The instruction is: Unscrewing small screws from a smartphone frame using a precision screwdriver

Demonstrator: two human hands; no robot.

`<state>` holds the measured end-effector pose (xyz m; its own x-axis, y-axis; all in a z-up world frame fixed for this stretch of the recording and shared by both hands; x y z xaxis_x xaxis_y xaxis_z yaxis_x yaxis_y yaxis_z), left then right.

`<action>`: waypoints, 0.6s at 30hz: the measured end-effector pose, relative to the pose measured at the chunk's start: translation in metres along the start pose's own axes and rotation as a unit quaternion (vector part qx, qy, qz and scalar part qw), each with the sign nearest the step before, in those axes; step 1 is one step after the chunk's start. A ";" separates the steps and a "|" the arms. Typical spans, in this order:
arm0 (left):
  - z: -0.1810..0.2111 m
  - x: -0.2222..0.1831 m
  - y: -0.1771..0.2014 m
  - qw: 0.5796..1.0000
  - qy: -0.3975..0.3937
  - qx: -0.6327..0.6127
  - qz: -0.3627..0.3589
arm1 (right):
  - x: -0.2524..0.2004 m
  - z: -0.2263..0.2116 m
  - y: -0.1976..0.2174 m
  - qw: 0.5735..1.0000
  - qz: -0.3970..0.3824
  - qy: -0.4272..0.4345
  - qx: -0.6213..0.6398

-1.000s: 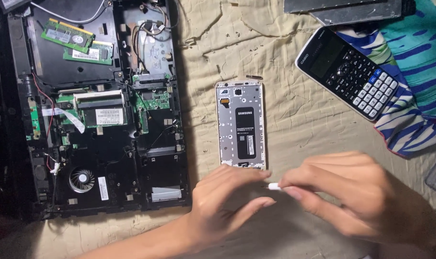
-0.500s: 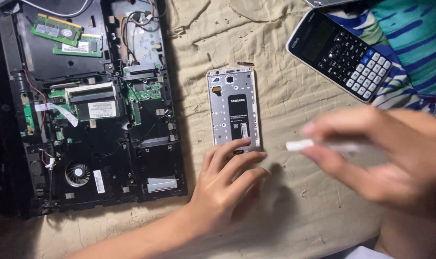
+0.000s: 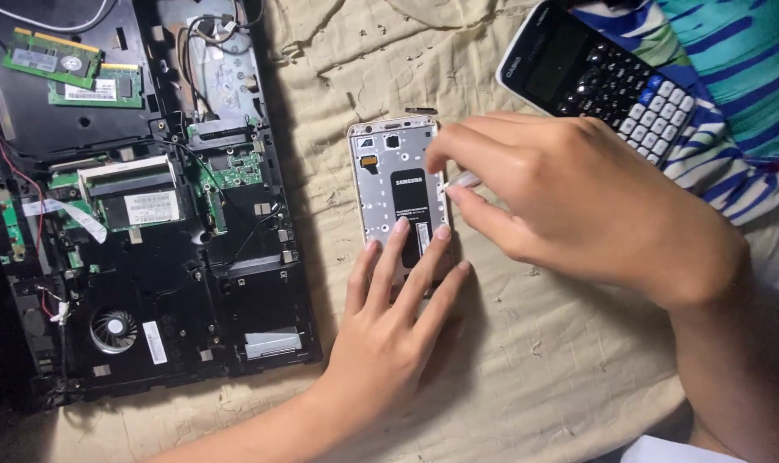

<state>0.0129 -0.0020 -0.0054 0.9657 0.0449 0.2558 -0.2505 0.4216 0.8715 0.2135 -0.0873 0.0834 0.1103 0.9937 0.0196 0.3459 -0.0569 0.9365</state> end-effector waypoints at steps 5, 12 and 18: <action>0.001 0.003 0.003 1.000 0.005 0.000 -0.005 | -0.001 0.002 0.002 0.999 0.000 -0.019 0.037; 0.001 0.003 0.002 1.000 0.010 -0.010 -0.005 | 0.004 0.006 -0.005 0.999 -0.001 -0.031 0.017; 0.001 0.004 0.002 1.000 0.005 -0.004 0.002 | 0.003 0.005 -0.005 1.000 -0.007 -0.019 0.016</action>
<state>0.0157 -0.0017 -0.0023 0.9653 0.0559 0.2549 -0.2538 0.4283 0.8673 0.2167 -0.0850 0.0767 0.1403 0.9901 -0.0080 0.3776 -0.0461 0.9248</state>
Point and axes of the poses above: each hand's wrist, its own x-axis towards the middle knuckle, its own y-axis out of the back of the hand, z = x × y, the point moved 1 cm from there along x, towards the middle knuckle, and after that the axes turned 5 degrees about y, right-handed, at the moved point
